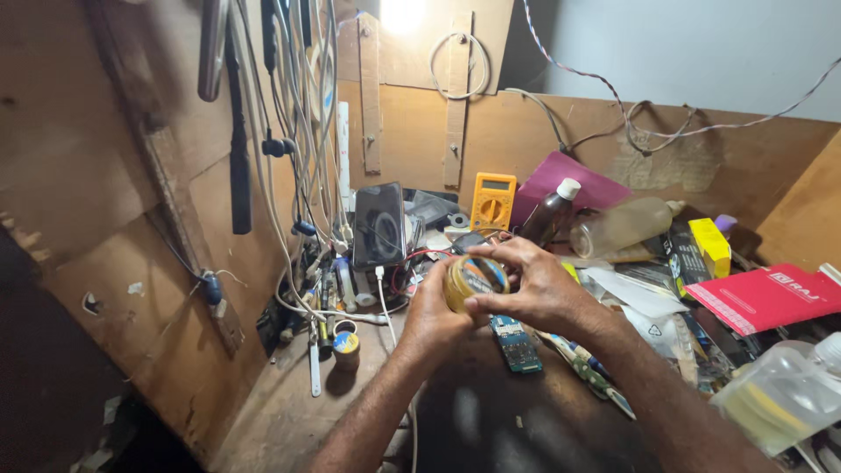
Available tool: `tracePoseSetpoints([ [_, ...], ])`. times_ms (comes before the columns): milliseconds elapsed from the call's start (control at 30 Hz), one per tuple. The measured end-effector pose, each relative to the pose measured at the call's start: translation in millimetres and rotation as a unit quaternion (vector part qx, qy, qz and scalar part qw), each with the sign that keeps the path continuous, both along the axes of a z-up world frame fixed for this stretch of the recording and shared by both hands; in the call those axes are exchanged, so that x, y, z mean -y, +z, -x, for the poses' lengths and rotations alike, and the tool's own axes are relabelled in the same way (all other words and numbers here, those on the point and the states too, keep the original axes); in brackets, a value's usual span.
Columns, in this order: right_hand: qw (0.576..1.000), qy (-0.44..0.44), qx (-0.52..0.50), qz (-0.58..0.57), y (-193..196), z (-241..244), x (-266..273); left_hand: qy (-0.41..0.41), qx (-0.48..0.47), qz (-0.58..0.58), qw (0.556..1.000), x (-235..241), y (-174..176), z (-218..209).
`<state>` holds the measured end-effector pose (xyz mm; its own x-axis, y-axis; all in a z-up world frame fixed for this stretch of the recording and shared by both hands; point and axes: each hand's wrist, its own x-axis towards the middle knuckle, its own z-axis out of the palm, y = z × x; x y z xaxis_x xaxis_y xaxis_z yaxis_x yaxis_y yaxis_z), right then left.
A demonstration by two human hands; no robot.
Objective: The person handles a small blue circuit board on a cluttered workbench, repeatedly picking it up, turning it over, and inspecting it. They also handle a small yellow device and a roll of tape, moving items aside to access the board. The person uses a multimeter probe to touch points on the board and continues to manipulate the board and nearby components throughout the clip.
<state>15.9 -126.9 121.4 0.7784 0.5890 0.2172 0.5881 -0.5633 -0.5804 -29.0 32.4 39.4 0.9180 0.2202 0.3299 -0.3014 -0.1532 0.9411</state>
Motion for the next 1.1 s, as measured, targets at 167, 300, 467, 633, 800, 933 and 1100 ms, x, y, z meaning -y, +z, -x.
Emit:
tracePoseSetpoints([
  [167,0.995,0.077,0.058,-0.022,-13,-9,4,-0.067,-0.006,0.008,0.998,-6,-3,3],
  [300,0.986,0.139,0.032,-0.083,-21,-17,3,-0.164,-0.070,0.200,0.964,-17,10,13],
  [467,0.992,0.112,0.051,-0.031,-17,-11,-1,-0.125,-0.092,0.293,0.943,-22,16,13],
  [633,0.971,0.133,-0.138,-0.146,-14,-6,-9,-0.051,-0.110,0.297,0.947,-20,3,0],
  [800,0.901,0.053,-0.338,-0.266,-23,-24,-8,-0.124,-0.048,0.294,0.947,-26,-7,-7],
  [933,0.875,0.062,-0.400,-0.267,-39,-34,-2,-0.108,-0.061,0.277,0.953,-22,-10,-8],
  [1100,0.891,0.009,-0.372,-0.260,-52,-38,-4,-0.074,-0.089,0.258,0.959,-16,-9,-8],
])
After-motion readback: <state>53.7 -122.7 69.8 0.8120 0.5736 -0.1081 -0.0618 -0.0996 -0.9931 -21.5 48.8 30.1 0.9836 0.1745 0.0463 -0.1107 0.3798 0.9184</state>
